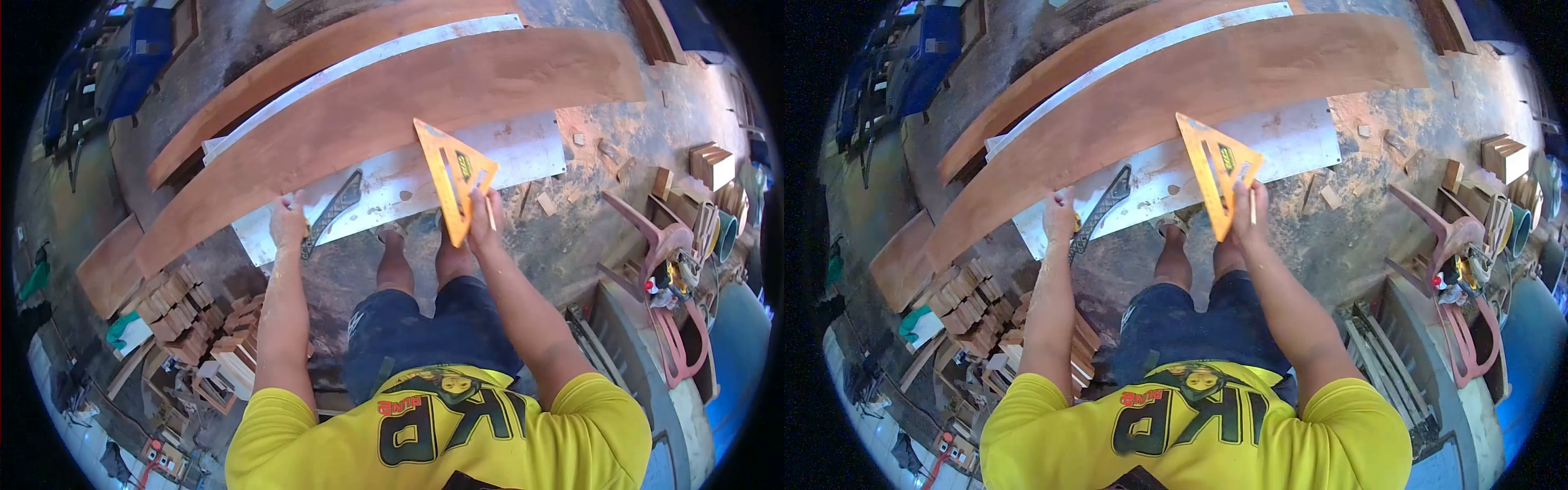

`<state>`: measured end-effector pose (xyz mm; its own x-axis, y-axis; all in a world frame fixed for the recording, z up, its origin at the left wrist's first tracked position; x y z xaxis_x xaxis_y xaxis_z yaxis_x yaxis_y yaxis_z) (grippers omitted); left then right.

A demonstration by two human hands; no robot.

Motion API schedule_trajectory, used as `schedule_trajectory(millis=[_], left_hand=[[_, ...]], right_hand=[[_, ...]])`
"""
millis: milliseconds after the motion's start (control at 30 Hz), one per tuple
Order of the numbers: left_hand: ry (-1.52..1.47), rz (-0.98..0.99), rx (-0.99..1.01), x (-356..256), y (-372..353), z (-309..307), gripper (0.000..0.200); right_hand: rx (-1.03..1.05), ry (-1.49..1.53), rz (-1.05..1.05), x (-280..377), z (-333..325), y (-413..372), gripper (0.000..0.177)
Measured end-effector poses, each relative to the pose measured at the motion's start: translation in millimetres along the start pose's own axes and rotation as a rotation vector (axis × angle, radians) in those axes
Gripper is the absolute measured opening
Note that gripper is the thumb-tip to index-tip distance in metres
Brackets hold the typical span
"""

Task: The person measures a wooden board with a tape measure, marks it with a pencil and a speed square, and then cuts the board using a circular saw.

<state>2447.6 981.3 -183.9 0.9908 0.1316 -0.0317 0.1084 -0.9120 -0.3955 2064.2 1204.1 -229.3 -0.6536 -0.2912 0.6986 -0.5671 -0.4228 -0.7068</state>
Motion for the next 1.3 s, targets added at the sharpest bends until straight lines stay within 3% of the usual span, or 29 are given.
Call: schedule_trajectory(millis=[67,167,267,400,533,600,667,733,867,933,1067,1300], left_hand=[[0.019,-0.096,-0.025,33,18,4,0.061],[-0.039,-0.288,-0.094,78,34,20,0.066],[-0.157,-0.242,-0.148,74,26,20,0.062],[-0.248,-0.199,-0.178,81,20,39,0.052],[-0.249,-0.029,-0.389,70,9,22,0.042],[-0.195,0.043,-0.491,41,-6,-1,0.041],[-0.324,0.337,-0.392,-26,-29,-19,0.044],[-0.207,0.654,-0.418,-97,-47,-30,0.054],[-0.141,0.988,-0.232,-211,-44,-28,0.079],[-0.061,1.024,-0.183,-239,-28,-13,0.083],[0.106,1.08,-0.11,-260,-9,13,0.093],[0.087,1.065,-0.113,-260,-4,17,0.085]], right_hand=[[0.13,0.23,0.02,-18,35,7,0.032],[0.078,0.403,0.075,-42,66,15,0.03],[-0.031,0.28,0.203,-44,85,17,0.028],[0.036,0.349,0.152,-38,110,26,0.025],[0.081,0.254,0.122,-10,126,33,0.03],[0.105,0.278,0.115,-7,133,44,0.033],[0.175,0.171,0.104,-2,139,53,0.034],[0.165,0.187,0.151,3,141,51,0.032],[0.172,0.177,0.141,8,127,52,0.036],[0.139,0.142,0.116,11,108,57,0.04],[0.293,0.069,0.044,24,101,66,0.04],[0.395,0.084,0.049,24,105,75,0.038]])
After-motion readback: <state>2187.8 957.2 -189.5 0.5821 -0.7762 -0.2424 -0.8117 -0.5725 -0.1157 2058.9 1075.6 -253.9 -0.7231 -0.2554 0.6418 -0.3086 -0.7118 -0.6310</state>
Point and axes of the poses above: each hand's wrist, its own y-axis towards the middle knuckle, its own z-axis out of the palm, x = y × z, the point moved 7 cm from there along y, towards the middle knuckle, and after that the axes turned 8 degrees about y, right-handed, at the moved point
